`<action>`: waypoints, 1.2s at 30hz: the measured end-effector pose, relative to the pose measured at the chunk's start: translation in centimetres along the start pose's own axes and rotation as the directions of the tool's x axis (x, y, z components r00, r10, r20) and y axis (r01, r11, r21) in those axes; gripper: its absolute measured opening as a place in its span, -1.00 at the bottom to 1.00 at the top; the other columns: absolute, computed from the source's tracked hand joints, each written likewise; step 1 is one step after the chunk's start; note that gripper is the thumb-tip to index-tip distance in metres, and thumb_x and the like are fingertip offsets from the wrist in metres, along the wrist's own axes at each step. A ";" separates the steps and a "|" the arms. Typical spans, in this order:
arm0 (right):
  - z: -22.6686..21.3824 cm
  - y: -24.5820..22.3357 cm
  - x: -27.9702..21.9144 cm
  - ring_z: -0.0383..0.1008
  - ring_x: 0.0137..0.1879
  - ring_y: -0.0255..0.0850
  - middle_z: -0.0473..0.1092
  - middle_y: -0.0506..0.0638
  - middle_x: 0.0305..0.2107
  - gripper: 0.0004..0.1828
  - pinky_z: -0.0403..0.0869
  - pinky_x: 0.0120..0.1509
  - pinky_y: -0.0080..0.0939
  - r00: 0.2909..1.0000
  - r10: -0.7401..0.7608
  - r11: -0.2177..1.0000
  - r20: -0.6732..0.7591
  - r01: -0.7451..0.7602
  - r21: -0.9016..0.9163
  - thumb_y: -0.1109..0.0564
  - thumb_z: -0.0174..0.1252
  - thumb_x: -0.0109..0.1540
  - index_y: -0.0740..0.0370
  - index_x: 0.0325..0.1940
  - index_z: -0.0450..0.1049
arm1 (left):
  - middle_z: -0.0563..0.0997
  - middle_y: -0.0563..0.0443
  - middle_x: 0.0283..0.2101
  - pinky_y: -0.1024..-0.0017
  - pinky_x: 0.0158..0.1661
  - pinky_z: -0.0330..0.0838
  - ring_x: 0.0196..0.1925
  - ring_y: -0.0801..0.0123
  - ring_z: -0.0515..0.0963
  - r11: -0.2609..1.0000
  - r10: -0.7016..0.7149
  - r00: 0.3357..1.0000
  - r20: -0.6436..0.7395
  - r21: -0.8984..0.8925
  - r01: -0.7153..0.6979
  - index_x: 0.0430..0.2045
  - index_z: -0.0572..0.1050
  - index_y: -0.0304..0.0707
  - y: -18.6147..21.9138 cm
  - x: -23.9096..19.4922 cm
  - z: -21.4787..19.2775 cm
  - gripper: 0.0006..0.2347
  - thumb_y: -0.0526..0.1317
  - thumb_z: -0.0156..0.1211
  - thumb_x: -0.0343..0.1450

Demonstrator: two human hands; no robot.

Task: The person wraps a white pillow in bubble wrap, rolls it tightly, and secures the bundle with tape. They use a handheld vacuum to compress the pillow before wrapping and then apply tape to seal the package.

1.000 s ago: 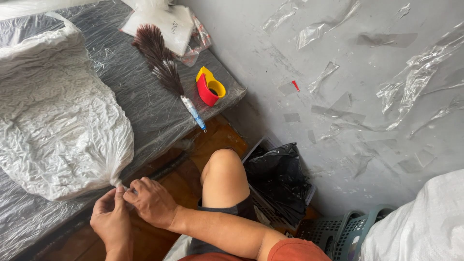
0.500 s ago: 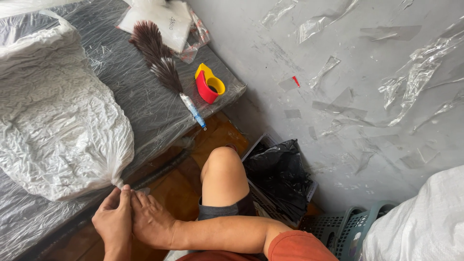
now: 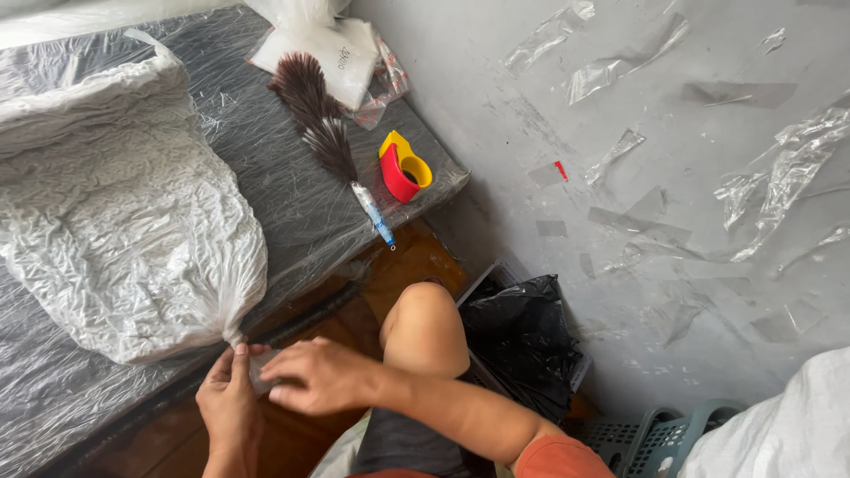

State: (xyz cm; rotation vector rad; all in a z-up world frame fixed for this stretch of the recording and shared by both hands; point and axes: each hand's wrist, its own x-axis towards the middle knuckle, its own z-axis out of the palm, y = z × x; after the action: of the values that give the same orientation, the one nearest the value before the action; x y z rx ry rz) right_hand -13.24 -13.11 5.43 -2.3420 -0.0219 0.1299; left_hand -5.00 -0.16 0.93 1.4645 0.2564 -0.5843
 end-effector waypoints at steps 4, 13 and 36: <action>-15.0 2.8 -0.7 0.62 -0.05 -0.17 0.58 0.02 -0.16 -0.81 0.58 0.08 -0.23 0.887 -0.053 0.997 -0.459 0.072 0.026 0.07 0.17 0.33 0.17 -0.07 0.59 | 0.59 0.08 -0.35 0.54 -0.15 0.52 -0.28 0.47 0.62 0.993 0.006 1.000 -0.018 -0.117 -0.008 0.02 0.56 -0.33 0.0 -0.1 0.5 -0.79 -0.21 0.13 0.58; -32.5 12.9 -5.6 0.53 -0.10 -0.35 0.55 -0.19 -0.19 -0.80 0.53 -0.01 -0.32 0.283 0.271 0.875 -0.920 -0.470 0.114 0.03 0.09 0.28 0.06 -0.08 0.56 | 0.46 0.15 -0.34 0.41 -0.32 0.54 -0.37 0.57 0.45 0.966 -0.064 0.994 0.087 -0.243 0.084 0.09 0.51 -0.32 -2.0 1.6 -0.3 -0.75 -0.16 0.11 0.60; -19.3 20.7 -43.2 0.62 0.02 -0.22 0.50 0.05 -0.05 -0.36 0.47 -0.20 -0.32 -0.738 0.597 0.599 -0.316 0.148 0.787 -0.35 0.02 0.25 0.23 0.10 0.43 | 0.67 0.11 0.00 -0.04 -0.09 0.30 -0.07 0.24 0.55 0.709 0.133 0.625 0.769 -0.515 0.482 0.43 0.48 -0.07 -20.4 22.2 -13.2 -0.69 -0.16 -0.02 0.77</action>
State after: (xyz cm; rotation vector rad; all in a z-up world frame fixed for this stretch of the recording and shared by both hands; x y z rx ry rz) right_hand -54.76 -43.74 7.75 -0.6002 1.8455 -1.6221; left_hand 5.49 7.95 -29.18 0.3448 -0.0688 -1.1079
